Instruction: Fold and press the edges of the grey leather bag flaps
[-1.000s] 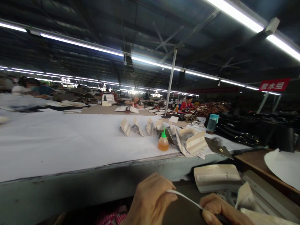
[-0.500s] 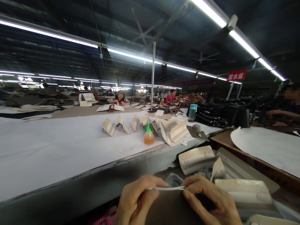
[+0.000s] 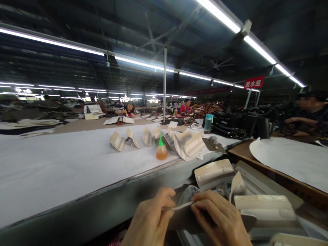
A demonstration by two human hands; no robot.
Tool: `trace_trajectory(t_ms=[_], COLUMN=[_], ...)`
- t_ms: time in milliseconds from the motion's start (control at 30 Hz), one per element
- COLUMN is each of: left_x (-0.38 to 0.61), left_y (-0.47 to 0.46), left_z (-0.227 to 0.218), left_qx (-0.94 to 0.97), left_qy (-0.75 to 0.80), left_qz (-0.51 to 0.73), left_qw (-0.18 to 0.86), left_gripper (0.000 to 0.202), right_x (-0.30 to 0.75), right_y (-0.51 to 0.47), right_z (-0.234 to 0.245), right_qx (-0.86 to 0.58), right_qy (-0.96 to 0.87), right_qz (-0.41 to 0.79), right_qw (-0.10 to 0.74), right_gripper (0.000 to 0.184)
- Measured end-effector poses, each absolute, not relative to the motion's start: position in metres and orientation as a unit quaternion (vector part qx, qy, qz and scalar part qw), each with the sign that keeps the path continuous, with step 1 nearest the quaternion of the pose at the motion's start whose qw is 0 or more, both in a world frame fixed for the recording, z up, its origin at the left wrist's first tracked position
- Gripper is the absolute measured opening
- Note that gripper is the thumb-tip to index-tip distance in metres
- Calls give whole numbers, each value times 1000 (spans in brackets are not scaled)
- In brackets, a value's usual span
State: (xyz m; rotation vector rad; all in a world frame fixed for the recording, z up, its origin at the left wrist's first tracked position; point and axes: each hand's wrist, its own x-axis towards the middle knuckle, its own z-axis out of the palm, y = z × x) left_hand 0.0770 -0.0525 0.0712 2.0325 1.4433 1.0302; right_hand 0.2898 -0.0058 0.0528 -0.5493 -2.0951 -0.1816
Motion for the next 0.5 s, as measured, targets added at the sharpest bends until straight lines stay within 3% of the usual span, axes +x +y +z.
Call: trace_trajectory(t_ms=[100, 200, 300, 500], left_x=[90, 104, 111, 112], left_y=[-50, -47, -43, -30], left_z=[72, 72, 64, 38], left_qx=[795, 812, 795, 755], left_qy=[541, 545, 562, 596], left_qz=[258, 205, 230, 273], left_qw=[95, 33, 8, -15], left_gripper=[29, 25, 28, 26], right_x=[285, 286, 288, 287], right_y=[-6, -8, -8, -3], right_z=[52, 53, 54, 51], right_qx=[-205, -193, -210, -273], right_qy=[-868, -885, -899, -880], right_qz=[-92, -81, -63, -148], right_qw=[442, 416, 379, 360], right_gripper=[16, 18, 28, 39])
